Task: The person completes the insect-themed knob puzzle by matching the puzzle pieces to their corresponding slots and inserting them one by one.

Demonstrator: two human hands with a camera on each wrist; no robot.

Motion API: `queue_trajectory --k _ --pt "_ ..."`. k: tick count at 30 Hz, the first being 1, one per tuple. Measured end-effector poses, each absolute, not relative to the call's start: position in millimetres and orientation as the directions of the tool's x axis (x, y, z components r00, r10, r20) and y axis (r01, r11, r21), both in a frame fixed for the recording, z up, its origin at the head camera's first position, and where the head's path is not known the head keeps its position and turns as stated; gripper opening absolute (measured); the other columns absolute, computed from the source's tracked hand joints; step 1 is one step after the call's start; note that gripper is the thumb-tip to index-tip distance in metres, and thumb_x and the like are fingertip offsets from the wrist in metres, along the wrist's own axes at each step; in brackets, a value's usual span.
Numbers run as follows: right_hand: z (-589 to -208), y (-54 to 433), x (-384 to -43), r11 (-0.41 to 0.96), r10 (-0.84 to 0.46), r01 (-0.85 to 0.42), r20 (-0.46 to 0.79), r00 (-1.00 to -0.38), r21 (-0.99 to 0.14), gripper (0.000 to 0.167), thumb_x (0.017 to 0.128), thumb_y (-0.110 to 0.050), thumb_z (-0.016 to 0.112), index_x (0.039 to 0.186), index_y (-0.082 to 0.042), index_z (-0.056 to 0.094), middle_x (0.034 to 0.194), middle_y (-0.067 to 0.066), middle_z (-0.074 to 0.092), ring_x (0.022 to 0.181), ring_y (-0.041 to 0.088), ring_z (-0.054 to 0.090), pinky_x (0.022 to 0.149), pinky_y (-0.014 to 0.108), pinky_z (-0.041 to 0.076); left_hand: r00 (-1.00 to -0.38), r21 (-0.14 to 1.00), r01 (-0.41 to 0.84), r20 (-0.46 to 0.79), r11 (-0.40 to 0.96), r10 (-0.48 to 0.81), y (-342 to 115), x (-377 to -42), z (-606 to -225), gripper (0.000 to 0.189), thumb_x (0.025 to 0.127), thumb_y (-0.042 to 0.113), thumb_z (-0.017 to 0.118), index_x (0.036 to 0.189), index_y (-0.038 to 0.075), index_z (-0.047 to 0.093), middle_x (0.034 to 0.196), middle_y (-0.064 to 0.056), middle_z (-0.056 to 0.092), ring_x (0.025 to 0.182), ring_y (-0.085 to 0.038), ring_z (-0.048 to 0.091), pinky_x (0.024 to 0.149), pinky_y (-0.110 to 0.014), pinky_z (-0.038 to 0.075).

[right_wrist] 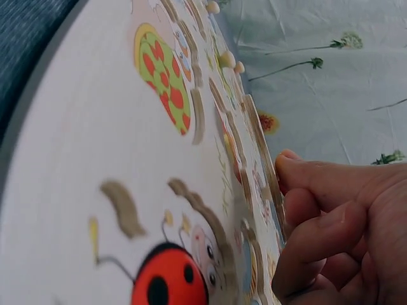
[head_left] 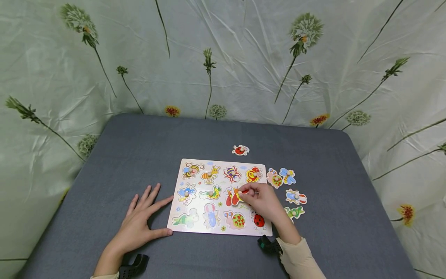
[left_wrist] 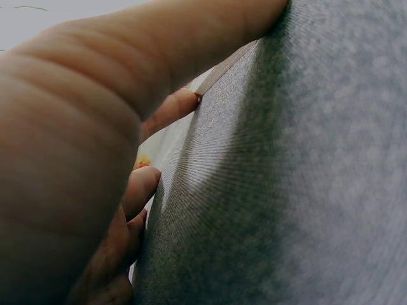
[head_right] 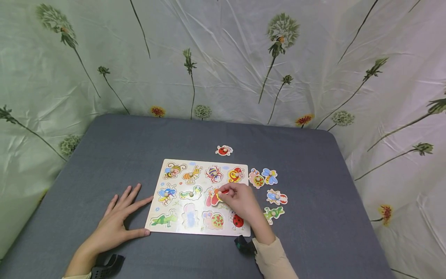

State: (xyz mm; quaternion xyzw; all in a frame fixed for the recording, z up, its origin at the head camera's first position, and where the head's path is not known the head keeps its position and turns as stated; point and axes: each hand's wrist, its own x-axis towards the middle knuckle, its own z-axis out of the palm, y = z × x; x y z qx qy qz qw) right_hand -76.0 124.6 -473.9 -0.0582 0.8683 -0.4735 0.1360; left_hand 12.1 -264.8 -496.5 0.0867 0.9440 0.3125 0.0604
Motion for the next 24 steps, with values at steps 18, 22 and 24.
queue_trajectory --k 18,22,24 --pt "-480 109 -76 0.555 -0.25 0.003 -0.17 -0.953 -0.832 0.006 0.092 -0.01 0.084 0.098 -0.013 0.083 0.063 -0.007 0.05 0.057 0.005 0.042 0.055 0.02 0.032 -0.978 0.6 0.14 -0.041 0.788 0.205 -265 12 -497 0.097 0.073 0.069 0.089 0.158 0.035 0.056 0.181 -0.014 0.021 0.169 -0.043 0.007 0.133 -0.066 -0.007" --pt "-479 107 -76 0.569 -0.243 0.005 -0.174 -0.954 -0.822 0.006 0.092 -0.011 0.084 0.097 -0.014 0.083 0.064 -0.008 0.05 0.058 0.005 0.042 0.056 0.02 0.032 -0.978 0.601 0.139 -0.043 0.787 0.205 -266 12 -497 0.097 0.073 0.069 0.089 0.158 0.035 0.056 0.181 -0.014 0.02 0.169 -0.043 0.007 0.133 -0.066 -0.007" --pt "-479 106 -77 0.571 -0.242 0.005 -0.174 -0.955 -0.821 0.006 0.092 -0.011 0.084 0.097 -0.014 0.083 0.064 -0.008 0.05 0.058 0.005 0.042 0.056 0.02 0.032 -0.978 0.602 0.138 -0.044 0.787 0.204 -266 12 -497 0.097 0.073 0.069 0.089 0.158 0.035 0.056 0.181 -0.014 0.02 0.169 -0.043 0.007 0.133 -0.066 -0.007"
